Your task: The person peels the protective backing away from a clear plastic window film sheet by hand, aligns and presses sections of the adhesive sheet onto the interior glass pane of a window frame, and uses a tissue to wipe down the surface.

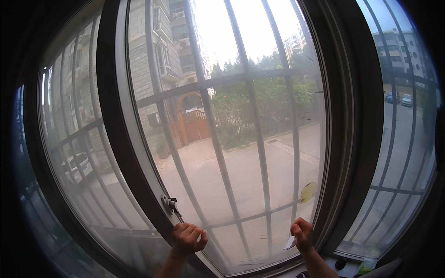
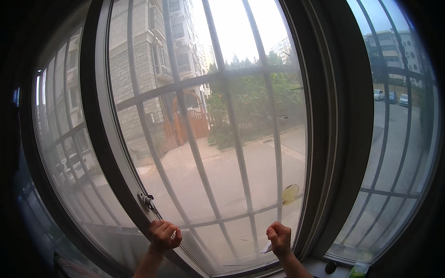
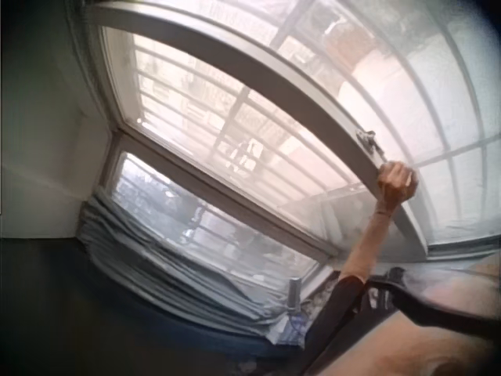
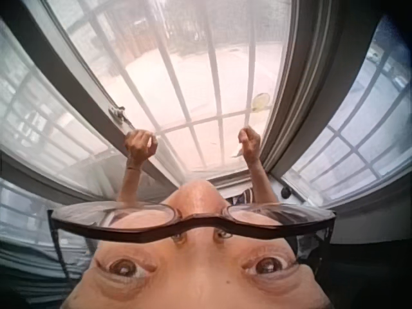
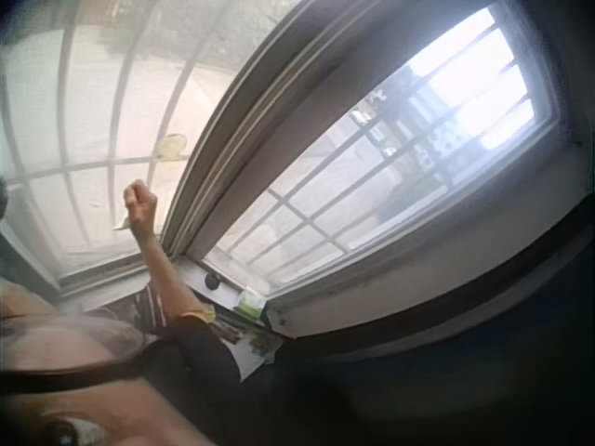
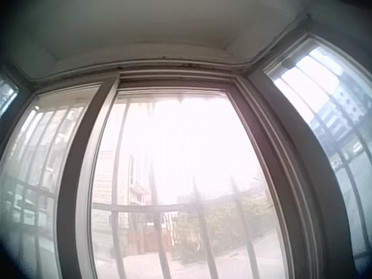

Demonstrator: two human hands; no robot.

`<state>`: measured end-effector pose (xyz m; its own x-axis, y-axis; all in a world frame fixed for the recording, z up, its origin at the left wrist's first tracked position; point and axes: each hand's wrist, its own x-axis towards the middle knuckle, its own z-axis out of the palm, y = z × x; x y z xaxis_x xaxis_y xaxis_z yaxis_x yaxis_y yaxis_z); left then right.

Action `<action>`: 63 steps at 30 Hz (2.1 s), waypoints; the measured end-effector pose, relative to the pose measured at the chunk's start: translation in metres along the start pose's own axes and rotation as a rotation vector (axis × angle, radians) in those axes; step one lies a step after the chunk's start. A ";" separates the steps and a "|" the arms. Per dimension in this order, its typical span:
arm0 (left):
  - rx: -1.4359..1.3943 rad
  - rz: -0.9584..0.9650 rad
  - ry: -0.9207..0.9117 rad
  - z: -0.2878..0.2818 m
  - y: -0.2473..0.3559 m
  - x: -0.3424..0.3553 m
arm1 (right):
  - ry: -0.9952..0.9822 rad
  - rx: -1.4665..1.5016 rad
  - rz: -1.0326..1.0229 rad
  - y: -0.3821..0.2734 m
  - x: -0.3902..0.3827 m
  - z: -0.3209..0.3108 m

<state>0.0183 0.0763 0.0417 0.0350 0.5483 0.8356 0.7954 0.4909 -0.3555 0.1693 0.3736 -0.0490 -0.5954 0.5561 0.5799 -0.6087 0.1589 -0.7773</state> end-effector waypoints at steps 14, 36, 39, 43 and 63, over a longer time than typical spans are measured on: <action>0.015 -0.042 0.115 0.006 0.001 -0.003 | -0.147 -0.790 -1.230 -0.051 0.156 0.086; 0.107 -0.169 -0.036 0.004 -0.017 0.179 | -0.158 -0.750 -1.273 -0.046 0.159 0.084; 0.202 -0.107 -0.101 -0.009 -0.026 0.173 | -0.149 -0.749 -1.271 -0.047 0.159 0.085; 0.320 -0.265 0.063 -0.022 -0.039 0.176 | -0.157 -0.754 -1.261 -0.047 0.159 0.084; 0.469 -0.022 0.108 -0.027 -0.061 0.221 | -0.184 -0.672 -1.256 -0.042 0.164 0.079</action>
<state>-0.0061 0.1496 0.2588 0.1031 0.4731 0.8749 0.4390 0.7677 -0.4669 0.0556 0.3937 0.0980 0.0505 -0.3424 0.9382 -0.4449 0.8333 0.3280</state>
